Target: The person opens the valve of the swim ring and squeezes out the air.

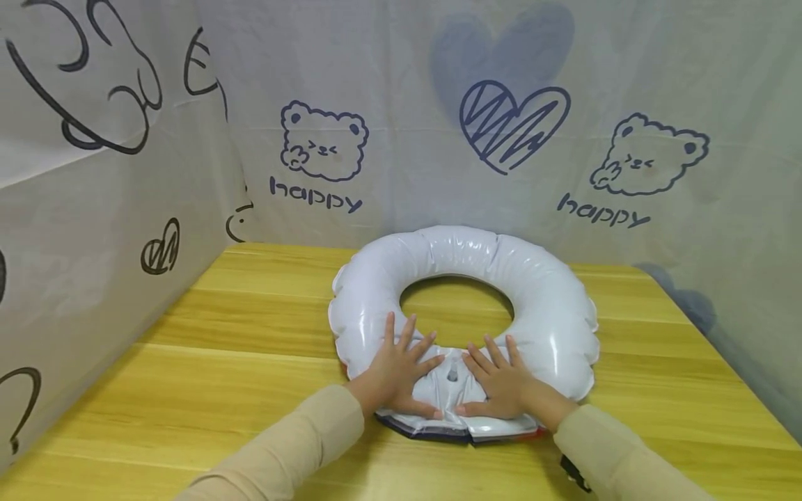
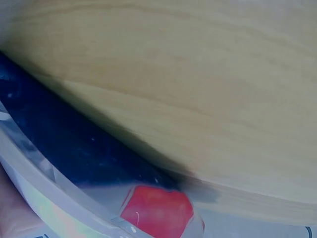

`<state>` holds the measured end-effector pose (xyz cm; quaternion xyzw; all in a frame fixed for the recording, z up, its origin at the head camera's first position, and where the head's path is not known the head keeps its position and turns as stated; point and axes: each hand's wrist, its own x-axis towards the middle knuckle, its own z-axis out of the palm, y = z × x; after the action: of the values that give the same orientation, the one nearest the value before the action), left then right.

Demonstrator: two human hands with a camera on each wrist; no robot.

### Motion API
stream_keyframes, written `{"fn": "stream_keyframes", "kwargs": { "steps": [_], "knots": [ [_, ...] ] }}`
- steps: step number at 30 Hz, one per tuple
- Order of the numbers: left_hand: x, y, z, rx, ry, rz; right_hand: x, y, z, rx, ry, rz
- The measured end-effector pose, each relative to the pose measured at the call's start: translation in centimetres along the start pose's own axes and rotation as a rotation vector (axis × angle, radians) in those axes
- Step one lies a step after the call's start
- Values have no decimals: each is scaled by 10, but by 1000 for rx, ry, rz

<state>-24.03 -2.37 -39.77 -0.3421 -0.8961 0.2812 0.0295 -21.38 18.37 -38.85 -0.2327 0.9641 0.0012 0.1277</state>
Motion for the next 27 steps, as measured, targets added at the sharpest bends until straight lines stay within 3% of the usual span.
{"fn": "stream_keyframes", "kwargs": {
  "steps": [13, 27],
  "knots": [
    [-2, 3, -7, 13, -54, -5, 0, -4, -3, -25, -44, 20],
    [-3, -10, 8, -313, 30, 44, -7, 16, 7, 227, 76, -91]
  ]
}}
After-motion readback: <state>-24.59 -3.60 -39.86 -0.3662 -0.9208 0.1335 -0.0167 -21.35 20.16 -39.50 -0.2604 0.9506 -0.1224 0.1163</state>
